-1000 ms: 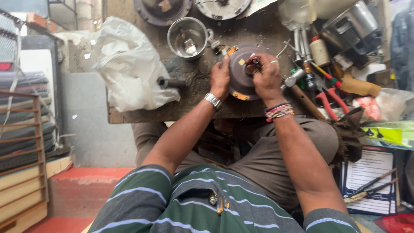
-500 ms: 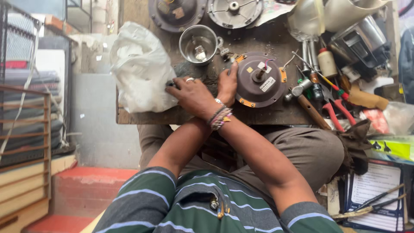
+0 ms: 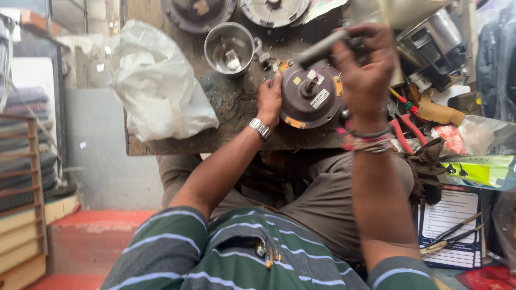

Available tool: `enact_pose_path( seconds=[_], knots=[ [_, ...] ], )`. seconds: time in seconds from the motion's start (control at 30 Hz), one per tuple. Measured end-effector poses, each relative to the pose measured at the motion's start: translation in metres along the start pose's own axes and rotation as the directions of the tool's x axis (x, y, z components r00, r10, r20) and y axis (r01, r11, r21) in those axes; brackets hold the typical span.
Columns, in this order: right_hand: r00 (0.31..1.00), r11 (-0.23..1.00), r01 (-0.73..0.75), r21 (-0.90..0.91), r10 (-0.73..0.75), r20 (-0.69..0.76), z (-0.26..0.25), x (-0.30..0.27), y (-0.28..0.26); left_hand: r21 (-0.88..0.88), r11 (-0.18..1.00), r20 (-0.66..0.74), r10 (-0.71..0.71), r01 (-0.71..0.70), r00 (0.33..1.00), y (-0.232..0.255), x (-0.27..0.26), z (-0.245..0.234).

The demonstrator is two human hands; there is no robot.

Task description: The person assembles the motor housing of a ceiling fan by placing the cover over the internal coils, hammering it into place using a hammer and a metal rod, and applying lubricant to the central shaft.

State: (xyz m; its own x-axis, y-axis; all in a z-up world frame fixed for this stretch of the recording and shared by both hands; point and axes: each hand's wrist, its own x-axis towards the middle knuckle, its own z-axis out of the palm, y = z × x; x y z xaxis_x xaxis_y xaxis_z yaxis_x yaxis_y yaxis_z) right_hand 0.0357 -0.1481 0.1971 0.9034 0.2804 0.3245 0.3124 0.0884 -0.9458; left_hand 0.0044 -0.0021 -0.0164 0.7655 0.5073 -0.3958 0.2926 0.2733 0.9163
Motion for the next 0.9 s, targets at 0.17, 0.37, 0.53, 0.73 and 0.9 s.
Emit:
enact_pose_path(
  seconds=[0.17, 0.37, 0.53, 0.73, 0.9],
  knots=[
    [0.985, 0.872, 0.153, -0.465, -0.096, 0.145, -0.028, 0.007, -0.011, -0.069, 0.997, 0.017, -0.024, 0.025, 1.0, 0.004, -0.001, 0.0],
    [0.944, 0.82, 0.188, -0.541, 0.001, 0.329, -0.015, -0.014, -0.005, -0.035, 0.998, 0.006, -0.046, 0.046, 0.999, 0.008, -0.003, -0.001],
    [0.966, 0.92, 0.109, -0.377, -0.009, 0.257, -0.029, -0.021, -0.012, -0.018, 0.998, 0.018, -0.057, 0.057, 0.998, 0.013, -0.005, 0.0],
    [0.838, 0.102, -0.105, -0.989, 0.545, -0.032, -0.112, -0.051, 0.015, -0.008, 1.0, 0.006, -0.016, 0.016, 1.0, 0.016, -0.01, -0.002],
    [0.764, -0.112, 0.082, -0.99, 0.645, -0.009, -0.142, -0.083, 0.081, -0.011, 1.0, -0.018, 0.017, -0.018, 1.0, 0.009, -0.011, -0.001]
  ],
)
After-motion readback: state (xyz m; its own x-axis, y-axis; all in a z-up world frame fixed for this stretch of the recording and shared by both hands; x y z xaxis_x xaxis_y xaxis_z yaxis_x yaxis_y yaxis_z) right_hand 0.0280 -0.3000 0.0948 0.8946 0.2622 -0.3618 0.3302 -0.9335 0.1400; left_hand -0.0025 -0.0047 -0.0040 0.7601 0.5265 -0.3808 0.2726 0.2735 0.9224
